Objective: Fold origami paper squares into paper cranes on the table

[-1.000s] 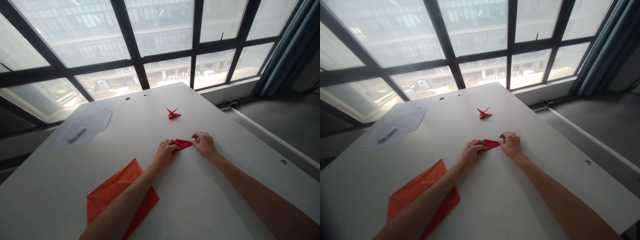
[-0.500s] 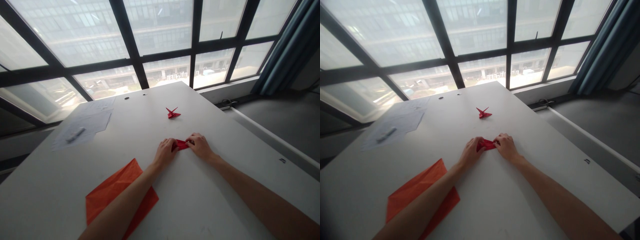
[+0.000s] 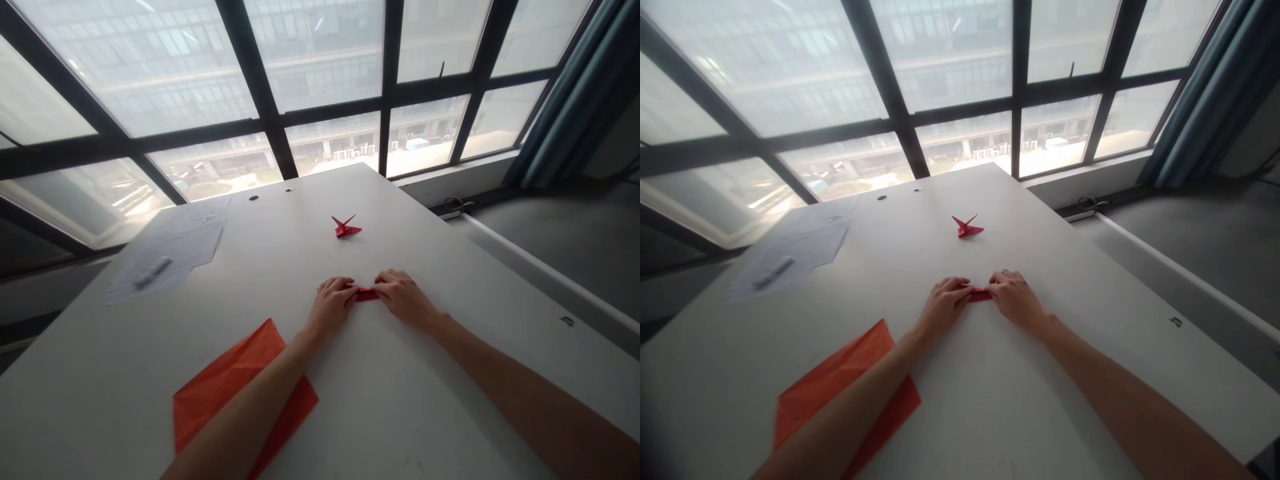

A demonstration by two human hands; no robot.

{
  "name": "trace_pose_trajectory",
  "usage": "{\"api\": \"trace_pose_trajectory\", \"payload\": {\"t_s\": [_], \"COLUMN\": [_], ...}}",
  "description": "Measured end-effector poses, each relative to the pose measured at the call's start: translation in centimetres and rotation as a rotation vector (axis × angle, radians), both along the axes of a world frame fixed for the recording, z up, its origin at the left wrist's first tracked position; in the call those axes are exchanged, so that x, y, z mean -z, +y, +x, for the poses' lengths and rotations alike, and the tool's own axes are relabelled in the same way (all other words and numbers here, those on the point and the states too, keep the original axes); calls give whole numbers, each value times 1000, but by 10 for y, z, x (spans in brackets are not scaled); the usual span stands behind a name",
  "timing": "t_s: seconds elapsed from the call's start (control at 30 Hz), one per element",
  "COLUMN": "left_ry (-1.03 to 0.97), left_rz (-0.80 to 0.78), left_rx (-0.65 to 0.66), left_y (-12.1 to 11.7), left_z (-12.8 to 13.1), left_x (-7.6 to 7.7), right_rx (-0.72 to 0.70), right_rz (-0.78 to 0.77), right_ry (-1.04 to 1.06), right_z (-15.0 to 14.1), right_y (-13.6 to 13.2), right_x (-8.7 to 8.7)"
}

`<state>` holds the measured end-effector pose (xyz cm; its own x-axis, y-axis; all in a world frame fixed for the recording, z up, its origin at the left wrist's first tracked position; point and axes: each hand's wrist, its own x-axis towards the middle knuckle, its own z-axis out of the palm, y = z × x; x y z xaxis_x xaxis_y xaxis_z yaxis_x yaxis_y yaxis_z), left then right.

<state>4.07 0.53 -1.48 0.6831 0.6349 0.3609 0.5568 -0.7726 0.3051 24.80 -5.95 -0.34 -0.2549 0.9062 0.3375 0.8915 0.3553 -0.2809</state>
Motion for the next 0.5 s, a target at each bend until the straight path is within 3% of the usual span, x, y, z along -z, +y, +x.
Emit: {"api": "trace_pose_trajectory", "payload": {"t_s": [0.13, 0.2, 0.33, 0.5], "left_ry": [39, 43, 67, 162], "left_rz": [-21, -46, -47, 20], "left_rx": [99, 107, 72, -44], "left_y": [1, 1, 1, -2], "left_z": [1, 1, -2, -4], "left_x": [2, 3, 3, 0], "right_rx": [66, 25, -40, -41], "right_rz": [15, -5, -60, -105], "right_ry": [-104, -126, -151, -166], "right_z": [-10, -16, -19, -17], "right_y": [-14, -17, -20, -23], "right_x": [0, 7, 21, 24]}}
